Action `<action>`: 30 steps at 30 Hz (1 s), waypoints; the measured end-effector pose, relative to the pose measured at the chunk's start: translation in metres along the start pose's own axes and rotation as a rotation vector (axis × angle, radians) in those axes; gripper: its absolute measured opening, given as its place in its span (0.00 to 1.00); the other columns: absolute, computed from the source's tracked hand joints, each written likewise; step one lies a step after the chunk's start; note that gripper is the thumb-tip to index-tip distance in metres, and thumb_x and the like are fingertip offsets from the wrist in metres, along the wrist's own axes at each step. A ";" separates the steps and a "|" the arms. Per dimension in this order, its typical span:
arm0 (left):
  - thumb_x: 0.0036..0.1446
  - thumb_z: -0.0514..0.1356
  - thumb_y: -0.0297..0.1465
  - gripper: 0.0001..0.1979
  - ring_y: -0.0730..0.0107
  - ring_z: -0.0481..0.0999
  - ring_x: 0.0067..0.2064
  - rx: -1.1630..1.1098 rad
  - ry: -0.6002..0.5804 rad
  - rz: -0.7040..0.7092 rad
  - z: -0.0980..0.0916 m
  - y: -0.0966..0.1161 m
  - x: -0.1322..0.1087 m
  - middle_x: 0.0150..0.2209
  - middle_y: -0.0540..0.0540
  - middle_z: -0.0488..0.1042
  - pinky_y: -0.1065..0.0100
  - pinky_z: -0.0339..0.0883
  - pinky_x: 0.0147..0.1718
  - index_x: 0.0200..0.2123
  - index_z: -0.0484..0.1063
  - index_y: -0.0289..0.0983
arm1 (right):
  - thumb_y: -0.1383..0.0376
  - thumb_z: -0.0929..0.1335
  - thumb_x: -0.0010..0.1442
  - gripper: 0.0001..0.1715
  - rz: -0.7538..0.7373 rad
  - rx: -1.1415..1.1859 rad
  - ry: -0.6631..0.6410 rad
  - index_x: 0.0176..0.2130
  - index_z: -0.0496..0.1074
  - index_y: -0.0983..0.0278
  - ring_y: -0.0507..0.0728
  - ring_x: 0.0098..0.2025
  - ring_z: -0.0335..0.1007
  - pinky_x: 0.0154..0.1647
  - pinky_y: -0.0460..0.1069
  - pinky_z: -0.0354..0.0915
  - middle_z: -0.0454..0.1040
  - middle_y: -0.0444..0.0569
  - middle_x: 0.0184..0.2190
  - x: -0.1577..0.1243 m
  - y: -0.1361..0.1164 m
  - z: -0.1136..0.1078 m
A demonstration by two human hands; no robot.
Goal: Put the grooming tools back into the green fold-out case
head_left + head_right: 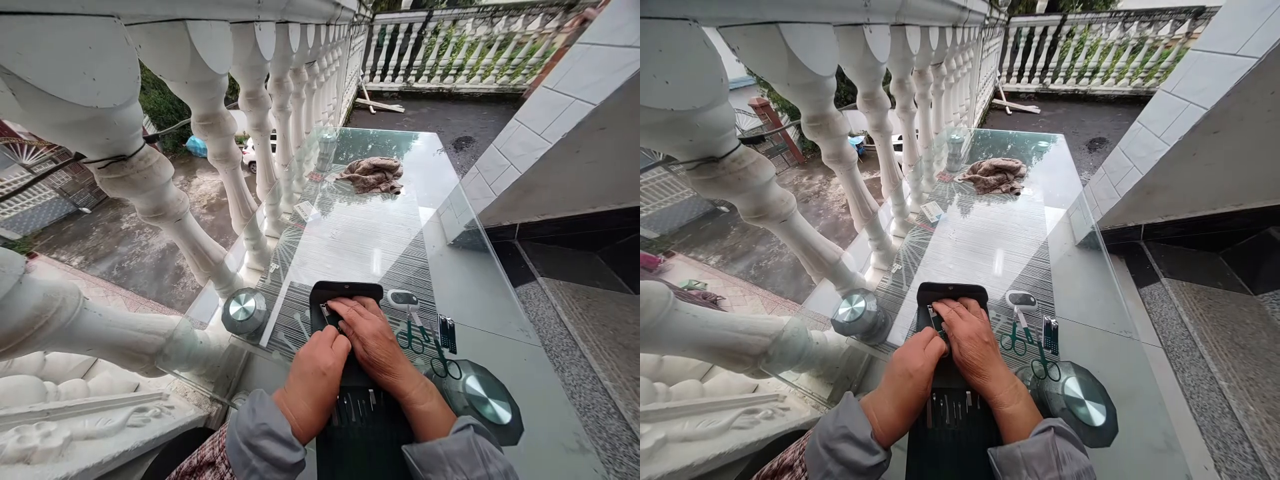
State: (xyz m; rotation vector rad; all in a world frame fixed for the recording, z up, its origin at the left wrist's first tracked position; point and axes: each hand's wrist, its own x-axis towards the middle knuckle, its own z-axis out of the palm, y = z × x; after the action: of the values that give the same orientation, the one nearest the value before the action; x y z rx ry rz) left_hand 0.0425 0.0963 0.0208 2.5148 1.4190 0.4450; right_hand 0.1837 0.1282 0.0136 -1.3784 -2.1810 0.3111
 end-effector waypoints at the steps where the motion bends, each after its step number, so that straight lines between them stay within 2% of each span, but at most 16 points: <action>1: 0.60 0.48 0.21 0.09 0.69 0.65 0.32 0.014 -0.010 0.013 0.000 0.000 0.000 0.30 0.49 0.64 0.69 0.66 0.31 0.30 0.63 0.37 | 0.71 0.58 0.61 0.23 -0.013 0.008 -0.011 0.53 0.67 0.59 0.59 0.51 0.61 0.50 0.57 0.62 0.70 0.48 0.51 0.001 0.000 0.000; 6: 0.60 0.50 0.21 0.08 0.69 0.66 0.32 0.017 -0.015 0.041 -0.001 0.000 -0.002 0.31 0.49 0.65 0.69 0.66 0.32 0.30 0.64 0.37 | 0.70 0.59 0.61 0.23 -0.096 0.049 -0.130 0.54 0.66 0.57 0.59 0.53 0.58 0.51 0.57 0.60 0.66 0.45 0.56 0.007 0.000 -0.003; 9: 0.58 0.50 0.20 0.09 0.69 0.66 0.32 -0.014 0.018 0.036 -0.002 -0.001 -0.002 0.31 0.49 0.66 0.70 0.66 0.32 0.30 0.64 0.36 | 0.69 0.60 0.61 0.21 -0.110 0.067 -0.174 0.53 0.67 0.58 0.60 0.53 0.58 0.51 0.57 0.59 0.67 0.47 0.54 0.010 0.001 -0.003; 15: 0.57 0.47 0.18 0.11 0.72 0.67 0.31 -0.118 0.054 -0.040 -0.003 -0.005 0.000 0.31 0.50 0.66 0.72 0.65 0.31 0.32 0.65 0.36 | 0.70 0.62 0.58 0.22 -0.050 0.070 -0.138 0.52 0.66 0.61 0.60 0.50 0.59 0.49 0.57 0.60 0.68 0.52 0.50 0.009 0.006 0.000; 21: 0.58 0.46 0.18 0.11 0.71 0.68 0.34 -0.157 0.042 -0.059 -0.002 -0.006 0.000 0.33 0.49 0.67 0.71 0.65 0.33 0.32 0.64 0.36 | 0.71 0.60 0.59 0.21 -0.104 0.093 -0.177 0.52 0.66 0.60 0.58 0.53 0.58 0.52 0.57 0.58 0.67 0.48 0.54 0.007 0.006 -0.001; 24: 0.58 0.45 0.18 0.11 0.71 0.67 0.33 -0.145 0.055 -0.066 -0.001 -0.006 -0.001 0.32 0.49 0.66 0.71 0.65 0.33 0.32 0.63 0.37 | 0.70 0.62 0.59 0.18 -0.095 0.120 -0.171 0.50 0.67 0.61 0.59 0.51 0.60 0.50 0.57 0.59 0.70 0.49 0.50 0.008 0.006 -0.001; 30: 0.58 0.45 0.19 0.10 0.70 0.65 0.30 -0.105 0.166 -0.058 0.004 -0.006 -0.001 0.29 0.50 0.64 0.70 0.64 0.29 0.31 0.61 0.37 | 0.69 0.64 0.57 0.11 -0.062 0.191 -0.044 0.41 0.70 0.62 0.58 0.44 0.64 0.45 0.55 0.62 0.73 0.50 0.39 0.008 0.007 -0.001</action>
State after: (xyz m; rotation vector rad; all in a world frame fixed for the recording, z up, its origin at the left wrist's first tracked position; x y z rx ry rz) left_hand 0.0385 0.0979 0.0150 2.3948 1.4796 0.7122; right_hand 0.1872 0.1386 0.0140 -1.2077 -2.1623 0.5162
